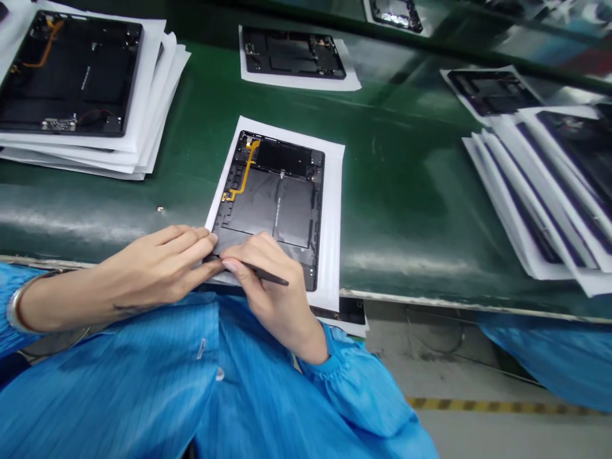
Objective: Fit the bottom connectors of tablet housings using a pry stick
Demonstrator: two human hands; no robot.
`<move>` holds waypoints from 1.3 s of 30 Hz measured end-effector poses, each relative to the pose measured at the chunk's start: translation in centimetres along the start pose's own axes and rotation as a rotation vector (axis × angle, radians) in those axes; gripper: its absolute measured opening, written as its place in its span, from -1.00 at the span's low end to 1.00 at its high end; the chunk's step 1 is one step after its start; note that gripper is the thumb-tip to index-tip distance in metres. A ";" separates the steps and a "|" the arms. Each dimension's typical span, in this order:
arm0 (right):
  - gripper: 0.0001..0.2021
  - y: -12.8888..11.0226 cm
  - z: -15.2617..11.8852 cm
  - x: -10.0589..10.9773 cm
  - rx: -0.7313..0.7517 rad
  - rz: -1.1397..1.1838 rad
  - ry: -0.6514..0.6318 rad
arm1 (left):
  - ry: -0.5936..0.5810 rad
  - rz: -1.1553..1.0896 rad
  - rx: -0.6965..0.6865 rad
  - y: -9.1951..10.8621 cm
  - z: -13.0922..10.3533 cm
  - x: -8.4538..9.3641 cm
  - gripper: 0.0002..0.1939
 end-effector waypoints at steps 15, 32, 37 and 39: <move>-0.92 -0.6 -0.2 -0.2 0.062 -0.033 -0.104 | 0.246 -0.200 -0.020 -1.6 -1.9 1.1 -0.73; -0.86 -0.5 -2.8 2.6 0.037 -0.193 -0.058 | 0.269 -0.101 -0.062 0.2 0.8 2.2 -0.74; -0.87 -1.9 -3.3 1.4 0.144 -0.368 -0.176 | 0.255 -0.085 -0.057 0.7 0.4 1.8 -0.73; -0.85 -1.7 -3.4 1.5 0.136 -0.319 -0.136 | 0.249 -0.138 -0.046 0.5 0.0 1.4 -0.72</move>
Point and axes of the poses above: each hand's wrist, its own z-axis towards the middle knuckle, its own x-axis out of the back of the hand, y = z × x, the point moved 8 cm from there along z, towards the middle knuckle
